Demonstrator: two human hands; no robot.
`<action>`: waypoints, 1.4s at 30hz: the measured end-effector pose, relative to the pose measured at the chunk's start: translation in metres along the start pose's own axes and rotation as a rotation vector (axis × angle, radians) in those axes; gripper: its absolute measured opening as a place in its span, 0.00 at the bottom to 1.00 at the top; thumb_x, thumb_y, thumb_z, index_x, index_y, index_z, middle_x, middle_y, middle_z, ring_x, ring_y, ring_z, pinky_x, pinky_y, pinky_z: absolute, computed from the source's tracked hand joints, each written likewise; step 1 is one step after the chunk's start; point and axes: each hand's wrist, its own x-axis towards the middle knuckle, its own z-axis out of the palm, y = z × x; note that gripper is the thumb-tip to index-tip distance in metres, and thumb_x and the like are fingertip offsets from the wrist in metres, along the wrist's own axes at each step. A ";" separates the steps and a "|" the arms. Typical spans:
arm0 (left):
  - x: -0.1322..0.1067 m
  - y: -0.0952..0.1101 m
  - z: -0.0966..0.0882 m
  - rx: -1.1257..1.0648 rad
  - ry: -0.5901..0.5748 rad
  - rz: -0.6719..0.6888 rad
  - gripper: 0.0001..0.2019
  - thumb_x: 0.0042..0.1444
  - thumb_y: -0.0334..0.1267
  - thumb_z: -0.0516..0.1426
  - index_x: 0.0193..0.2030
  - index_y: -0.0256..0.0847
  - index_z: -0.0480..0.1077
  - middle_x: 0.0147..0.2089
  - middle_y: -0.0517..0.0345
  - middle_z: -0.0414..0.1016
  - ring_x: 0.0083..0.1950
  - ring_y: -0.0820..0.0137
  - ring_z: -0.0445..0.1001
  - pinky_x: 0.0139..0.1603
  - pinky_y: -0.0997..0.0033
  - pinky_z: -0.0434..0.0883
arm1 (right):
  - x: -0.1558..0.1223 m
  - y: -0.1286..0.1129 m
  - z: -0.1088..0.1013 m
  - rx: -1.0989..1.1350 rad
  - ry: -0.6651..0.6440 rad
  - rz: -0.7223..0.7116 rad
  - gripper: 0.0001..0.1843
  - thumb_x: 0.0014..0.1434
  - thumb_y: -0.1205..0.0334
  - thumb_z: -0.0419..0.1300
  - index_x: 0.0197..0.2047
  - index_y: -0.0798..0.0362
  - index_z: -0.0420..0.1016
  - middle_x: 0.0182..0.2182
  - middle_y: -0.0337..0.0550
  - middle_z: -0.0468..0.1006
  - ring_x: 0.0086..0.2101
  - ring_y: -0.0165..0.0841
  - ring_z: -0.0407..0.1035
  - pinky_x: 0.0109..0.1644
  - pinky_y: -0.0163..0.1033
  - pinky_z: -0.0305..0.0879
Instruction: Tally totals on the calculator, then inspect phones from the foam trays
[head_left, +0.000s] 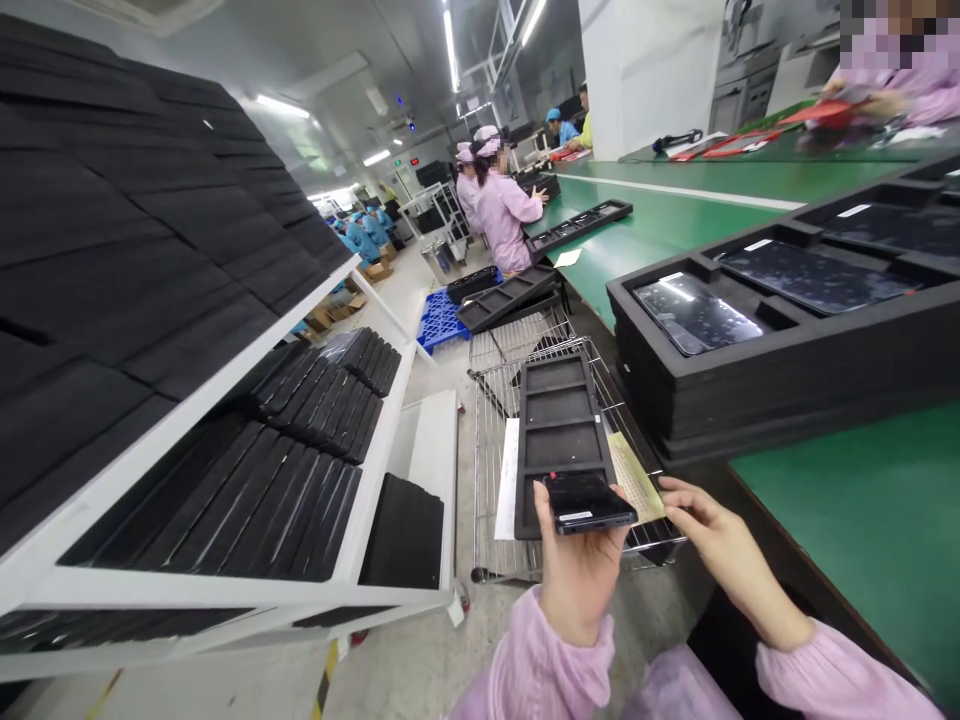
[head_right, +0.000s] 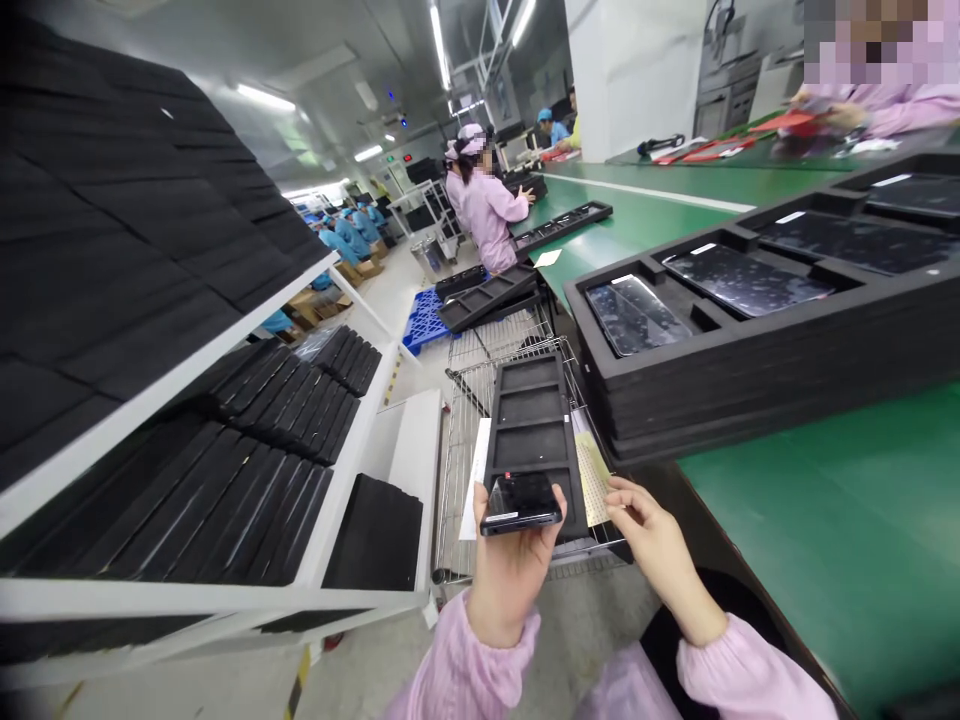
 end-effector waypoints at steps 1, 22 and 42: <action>-0.002 -0.003 0.003 0.004 0.008 -0.018 0.32 0.64 0.54 0.40 0.30 0.35 0.78 0.34 0.49 0.80 0.39 0.64 0.77 0.45 0.66 0.73 | -0.008 -0.015 -0.007 0.036 0.008 -0.012 0.20 0.53 0.42 0.53 0.30 0.51 0.74 0.51 0.49 0.73 0.50 0.44 0.68 0.55 0.47 0.64; -0.017 -0.039 0.016 0.117 0.178 -0.133 0.23 0.60 0.53 0.50 0.28 0.32 0.70 0.25 0.55 0.70 0.25 0.72 0.72 0.23 0.75 0.72 | -0.036 -0.121 -0.049 0.034 -0.403 -0.416 0.08 0.56 0.65 0.56 0.27 0.50 0.74 0.36 0.38 0.77 0.36 0.30 0.72 0.43 0.31 0.67; -0.010 -0.037 0.011 0.166 0.172 -0.220 0.23 0.60 0.53 0.50 0.31 0.31 0.71 0.26 0.51 0.72 0.26 0.71 0.73 0.24 0.76 0.70 | -0.029 -0.115 -0.051 -0.048 -0.471 -0.442 0.08 0.57 0.61 0.56 0.33 0.50 0.76 0.41 0.43 0.75 0.41 0.35 0.71 0.47 0.37 0.66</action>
